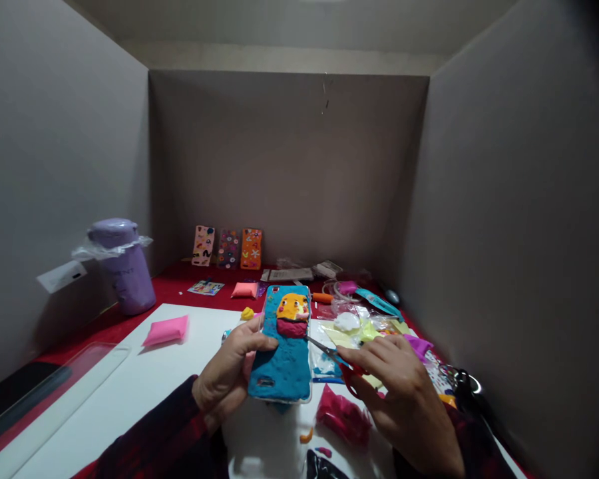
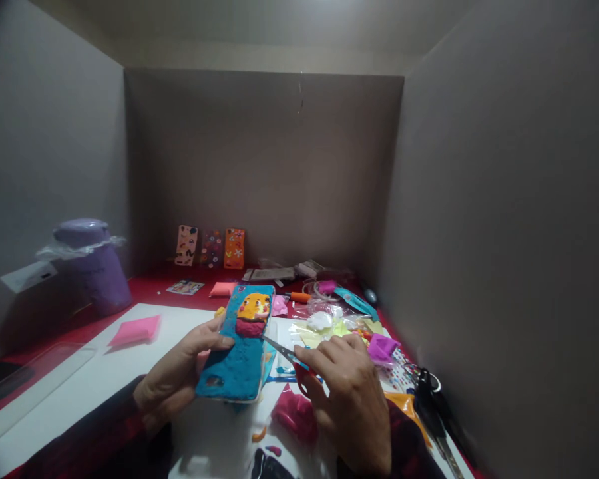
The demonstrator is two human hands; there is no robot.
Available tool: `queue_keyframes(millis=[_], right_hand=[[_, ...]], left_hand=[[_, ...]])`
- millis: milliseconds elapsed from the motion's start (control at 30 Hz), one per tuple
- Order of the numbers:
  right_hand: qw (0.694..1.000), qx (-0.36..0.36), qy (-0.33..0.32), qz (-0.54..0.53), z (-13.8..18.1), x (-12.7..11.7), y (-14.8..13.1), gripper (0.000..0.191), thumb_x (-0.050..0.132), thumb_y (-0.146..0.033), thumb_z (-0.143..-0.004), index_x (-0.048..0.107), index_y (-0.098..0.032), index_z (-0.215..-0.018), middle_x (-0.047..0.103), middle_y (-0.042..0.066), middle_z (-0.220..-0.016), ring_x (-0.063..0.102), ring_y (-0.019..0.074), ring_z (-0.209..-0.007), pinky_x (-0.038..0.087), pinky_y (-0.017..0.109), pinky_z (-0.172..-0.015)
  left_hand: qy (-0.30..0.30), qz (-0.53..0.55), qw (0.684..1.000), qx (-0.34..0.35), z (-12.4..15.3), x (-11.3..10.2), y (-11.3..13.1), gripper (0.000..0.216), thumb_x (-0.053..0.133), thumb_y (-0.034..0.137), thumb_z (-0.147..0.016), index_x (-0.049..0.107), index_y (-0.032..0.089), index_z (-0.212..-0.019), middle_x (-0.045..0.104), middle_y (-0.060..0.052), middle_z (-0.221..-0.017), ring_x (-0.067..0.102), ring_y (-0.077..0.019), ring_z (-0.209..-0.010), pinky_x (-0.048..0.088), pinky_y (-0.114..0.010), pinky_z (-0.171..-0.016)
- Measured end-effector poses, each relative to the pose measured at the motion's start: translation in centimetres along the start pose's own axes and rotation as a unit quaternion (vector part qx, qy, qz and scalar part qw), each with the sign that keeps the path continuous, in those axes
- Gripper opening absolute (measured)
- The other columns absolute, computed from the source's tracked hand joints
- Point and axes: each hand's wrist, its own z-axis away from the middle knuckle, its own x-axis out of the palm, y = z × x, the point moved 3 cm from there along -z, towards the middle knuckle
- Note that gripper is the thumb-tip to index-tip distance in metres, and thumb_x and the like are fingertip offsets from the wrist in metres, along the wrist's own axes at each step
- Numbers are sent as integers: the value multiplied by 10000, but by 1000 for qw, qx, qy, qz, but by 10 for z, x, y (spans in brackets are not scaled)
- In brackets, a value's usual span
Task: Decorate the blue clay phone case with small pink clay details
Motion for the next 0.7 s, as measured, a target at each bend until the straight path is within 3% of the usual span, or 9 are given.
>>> queue_keyframes(millis=[400,700], right_hand=[[1000,8,-1,9,-1,-2,-1,159,593,-186,-807,661,-228,-945,615,28,-722,520,199,-690,323,352,-684],[999,-26,6,47,-4,-9,0,166,584,-176,-817,672,-214,-953,650,42,-758,538,210,-724,336,393,-748]], left_hand=[[13,0,1000,9,0,-1,1,483,592,73,-678,585,148,-1155,683,-114,-945,651,-215,-756,507,-290,-626],[28,-5,1000,-7,3,2,6,468,618,89,-638,632,130,-1104,705,-113,-919,660,-223,-720,505,-292,-613]])
